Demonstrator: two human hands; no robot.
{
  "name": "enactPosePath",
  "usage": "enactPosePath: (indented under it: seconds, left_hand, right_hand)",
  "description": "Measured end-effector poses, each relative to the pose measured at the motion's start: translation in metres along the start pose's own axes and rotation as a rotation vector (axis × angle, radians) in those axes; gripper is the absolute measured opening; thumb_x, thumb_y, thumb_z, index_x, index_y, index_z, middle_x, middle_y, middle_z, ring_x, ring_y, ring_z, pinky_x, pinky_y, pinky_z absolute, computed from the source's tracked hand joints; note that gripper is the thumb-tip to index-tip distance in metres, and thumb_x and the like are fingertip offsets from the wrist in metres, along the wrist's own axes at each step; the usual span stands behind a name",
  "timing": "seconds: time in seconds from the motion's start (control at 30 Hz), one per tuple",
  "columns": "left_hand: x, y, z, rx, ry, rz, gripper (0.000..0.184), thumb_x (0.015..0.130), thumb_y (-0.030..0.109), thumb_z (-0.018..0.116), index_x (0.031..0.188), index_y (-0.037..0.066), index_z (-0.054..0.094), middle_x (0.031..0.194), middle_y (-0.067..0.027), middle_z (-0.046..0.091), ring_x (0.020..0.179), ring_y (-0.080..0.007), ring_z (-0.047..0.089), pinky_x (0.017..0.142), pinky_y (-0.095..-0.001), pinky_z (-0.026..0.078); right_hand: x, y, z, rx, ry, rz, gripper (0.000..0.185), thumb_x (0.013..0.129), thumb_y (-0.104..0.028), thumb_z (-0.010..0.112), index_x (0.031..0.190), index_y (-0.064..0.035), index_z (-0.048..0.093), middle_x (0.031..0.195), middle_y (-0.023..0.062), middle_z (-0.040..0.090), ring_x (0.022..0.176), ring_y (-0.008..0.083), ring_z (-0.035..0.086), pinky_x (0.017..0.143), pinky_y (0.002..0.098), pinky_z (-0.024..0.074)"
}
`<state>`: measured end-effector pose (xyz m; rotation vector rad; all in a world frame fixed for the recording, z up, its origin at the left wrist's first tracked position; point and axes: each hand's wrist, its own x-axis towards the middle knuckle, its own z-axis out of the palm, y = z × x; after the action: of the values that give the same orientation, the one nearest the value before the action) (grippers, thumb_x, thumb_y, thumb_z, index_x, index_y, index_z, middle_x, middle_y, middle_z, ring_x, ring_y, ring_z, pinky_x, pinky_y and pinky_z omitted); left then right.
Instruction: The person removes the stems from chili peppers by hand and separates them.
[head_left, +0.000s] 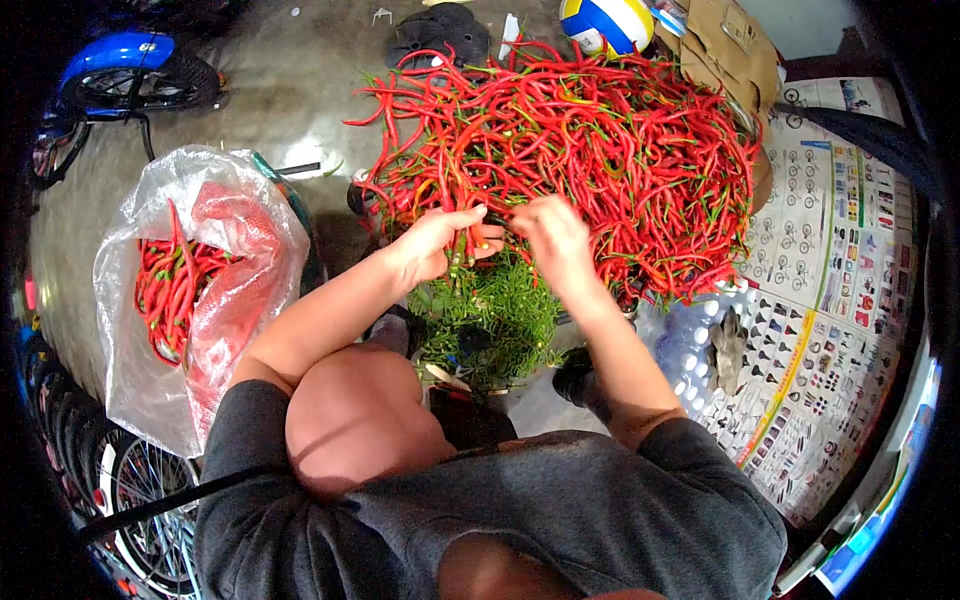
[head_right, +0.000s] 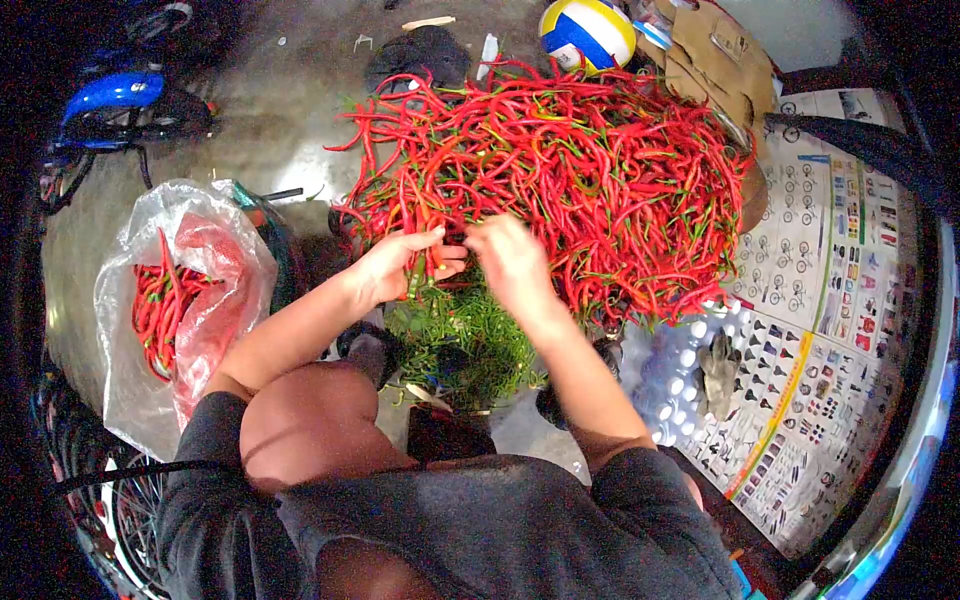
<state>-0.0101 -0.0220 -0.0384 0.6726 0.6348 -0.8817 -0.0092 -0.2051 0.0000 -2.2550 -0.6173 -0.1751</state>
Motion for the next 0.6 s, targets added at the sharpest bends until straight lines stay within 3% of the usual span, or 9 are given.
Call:
enactPosePath:
  seconds: [0.1,0.13,0.2,0.33,0.4,0.43,0.5,0.53,0.6]
  left_hand:
    - [0.0,-0.002,0.001,-0.028,-0.041,0.077,0.022,0.084,0.019,0.06,0.1,0.004,0.057,0.094,-0.0108,0.062,0.084,-0.0223,0.061,0.073,-0.0358,0.052]
    - [-0.002,0.0,0.001,-0.024,-0.059,0.086,0.02,0.084,0.018,0.06,0.098,0.004,0.058,0.094,-0.0095,0.062,0.083,-0.0216,0.061,0.072,-0.0359,0.052]
    - [-0.006,0.0,0.003,-0.046,-0.025,0.107,0.019,0.082,0.014,0.061,0.098,0.004,0.058,0.09,-0.0085,0.063,0.081,-0.0208,0.06,0.069,-0.0355,0.051]
    - [-0.002,-0.004,0.0,0.122,-0.042,0.151,0.016,0.078,0.005,0.063,0.093,0.005,0.056,0.083,-0.008,0.062,0.075,-0.0187,0.06,0.068,-0.0329,0.049]
    - [0.0,0.0,0.002,0.257,-0.084,0.272,0.015,0.077,0.005,0.064,0.09,0.006,0.056,0.08,-0.0069,0.062,0.072,-0.0174,0.059,0.067,-0.0314,0.048]
    - [-0.001,0.003,0.004,0.267,-0.053,0.262,0.016,0.077,0.005,0.064,0.089,0.006,0.056,0.079,-0.0063,0.062,0.07,-0.0164,0.058,0.065,-0.0304,0.048]
    - [-0.002,0.007,0.002,0.288,0.024,0.315,0.01,0.08,0.004,0.059,0.089,0.004,0.055,0.08,-0.0078,0.061,0.068,-0.0161,0.058,0.065,-0.0298,0.046]
    - [0.0,0.007,-0.002,0.273,0.061,0.307,0.01,0.08,0.004,0.059,0.089,0.004,0.055,0.08,-0.0075,0.061,0.068,-0.0156,0.058,0.064,-0.0295,0.046]
    - [0.002,0.007,-0.006,0.264,0.055,0.315,0.011,0.08,0.009,0.061,0.09,0.007,0.055,0.077,-0.004,0.061,0.067,-0.0139,0.057,0.062,-0.0285,0.046]
  right_hand:
    - [-0.013,-0.027,0.017,0.141,-0.023,-0.013,0.017,0.069,-0.002,0.068,0.084,-0.003,0.058,0.081,0.0121,0.058,0.078,0.0283,0.059,0.065,0.0348,0.0498]
    - [-0.02,-0.029,0.022,0.223,-0.031,0.068,0.016,0.072,-0.002,0.066,0.084,-0.0017,0.057,0.079,0.0105,0.058,0.073,0.0233,0.06,0.064,0.0332,0.0495]
    - [-0.03,-0.036,0.026,0.601,-0.144,0.604,0.01,0.077,-0.005,0.064,0.082,-0.0011,0.055,0.075,0.0074,0.058,0.067,0.0165,0.059,0.06,0.0292,0.048]
    - [-0.04,-0.03,0.032,1.138,-0.242,0.838,0.011,0.084,-0.011,0.059,0.08,-0.0024,0.054,0.071,0.0048,0.057,0.061,0.0123,0.057,0.056,0.0249,0.0454]
    - [-0.045,-0.026,0.031,1.347,-0.556,1.062,0.017,0.088,-0.02,0.055,0.079,-0.0045,0.054,0.069,0.0048,0.057,0.059,0.014,0.057,0.055,0.0238,0.0451]
    - [-0.043,-0.019,0.027,1.28,-0.656,1.114,0.023,0.089,-0.025,0.052,0.081,-0.0042,0.055,0.072,0.0061,0.059,0.061,0.0146,0.058,0.057,0.0251,0.0472]
    - [-0.024,0.001,0.017,0.582,-0.683,1.021,0.033,0.088,-0.034,0.052,0.084,-0.001,0.057,0.075,0.0093,0.062,0.064,0.0164,0.061,0.055,0.0293,0.0484]
    - [-0.031,0.034,0.021,0.075,-0.475,0.533,0.033,0.087,-0.031,0.053,0.085,0.0014,0.057,0.074,0.0139,0.062,0.066,0.0265,0.062,0.06,0.0369,0.0491]
    - [-0.019,0.073,0.015,-0.364,-0.286,0.668,0.032,0.084,-0.029,0.054,0.089,0.0018,0.058,0.083,0.0213,0.061,0.08,0.038,0.059,0.067,0.0465,0.0467]
